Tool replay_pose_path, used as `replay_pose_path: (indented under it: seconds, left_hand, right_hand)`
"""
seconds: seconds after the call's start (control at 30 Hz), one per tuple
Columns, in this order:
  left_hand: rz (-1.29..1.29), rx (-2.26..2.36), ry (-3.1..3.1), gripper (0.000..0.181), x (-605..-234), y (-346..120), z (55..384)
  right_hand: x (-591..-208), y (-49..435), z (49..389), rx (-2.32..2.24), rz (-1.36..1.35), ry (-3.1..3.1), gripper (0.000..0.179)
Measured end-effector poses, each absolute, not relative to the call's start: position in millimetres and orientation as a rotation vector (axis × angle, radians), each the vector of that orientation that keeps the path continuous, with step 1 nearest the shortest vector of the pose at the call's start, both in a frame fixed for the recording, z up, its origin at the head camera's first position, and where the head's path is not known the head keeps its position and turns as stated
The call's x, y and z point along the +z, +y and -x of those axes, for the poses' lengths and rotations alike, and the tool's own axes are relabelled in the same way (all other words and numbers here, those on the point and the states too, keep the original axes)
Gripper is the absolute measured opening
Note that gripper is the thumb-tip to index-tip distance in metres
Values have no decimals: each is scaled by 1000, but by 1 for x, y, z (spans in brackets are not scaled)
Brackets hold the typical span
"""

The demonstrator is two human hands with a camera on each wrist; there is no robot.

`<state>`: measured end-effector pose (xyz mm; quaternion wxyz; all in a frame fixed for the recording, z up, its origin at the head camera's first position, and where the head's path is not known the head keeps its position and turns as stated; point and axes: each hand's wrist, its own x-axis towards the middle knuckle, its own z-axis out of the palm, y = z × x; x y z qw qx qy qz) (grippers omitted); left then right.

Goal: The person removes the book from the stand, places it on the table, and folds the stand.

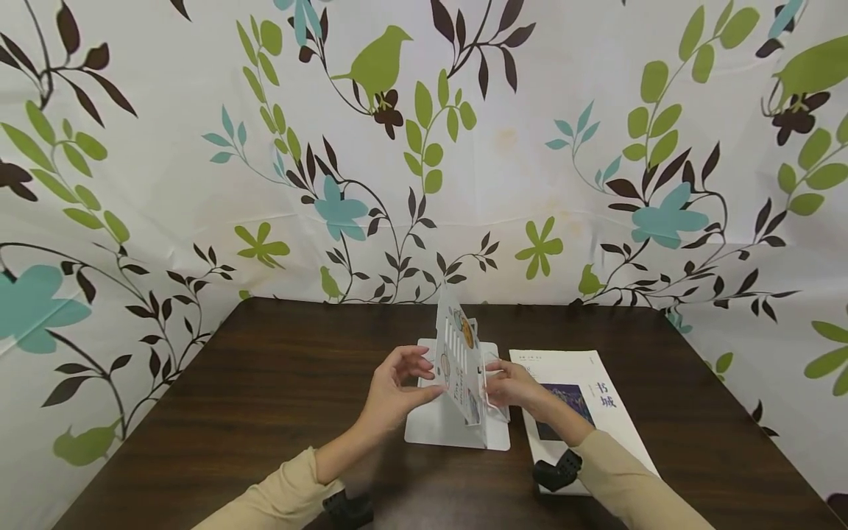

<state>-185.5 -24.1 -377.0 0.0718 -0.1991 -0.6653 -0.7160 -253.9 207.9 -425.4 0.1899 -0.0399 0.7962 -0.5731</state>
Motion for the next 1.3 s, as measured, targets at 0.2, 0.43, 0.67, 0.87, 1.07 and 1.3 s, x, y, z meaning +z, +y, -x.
replay_pose_path:
  seconds: [0.2,0.43,0.67,0.87,1.07,1.3]
  left_hand:
    - [576,-1984,-2162,38,-403,-48,205]
    - [596,-1741,-2443,34,-427,-76,226]
    - [689,-1615,-2659,30,-430,-73,237]
    - [705,-1623,-2697,24,-440,-63,242]
    - [737,-1524,-2732,13,-445,-57,243]
    - [804,-1399,-2728,11,-446,-53,242]
  right_hand:
    - [-411,207,243,-1594,337,2403,51]
    - [-401,195,219,-1587,659,2518,54]
    - [-405,184,208,-1626,875,2587,68]
    - [-410,177,207,-1544,969,2664,74]
    - [-412,173,207,-1479,990,2739,72]
    - [-409,173,209,-1488,969,2752,70]
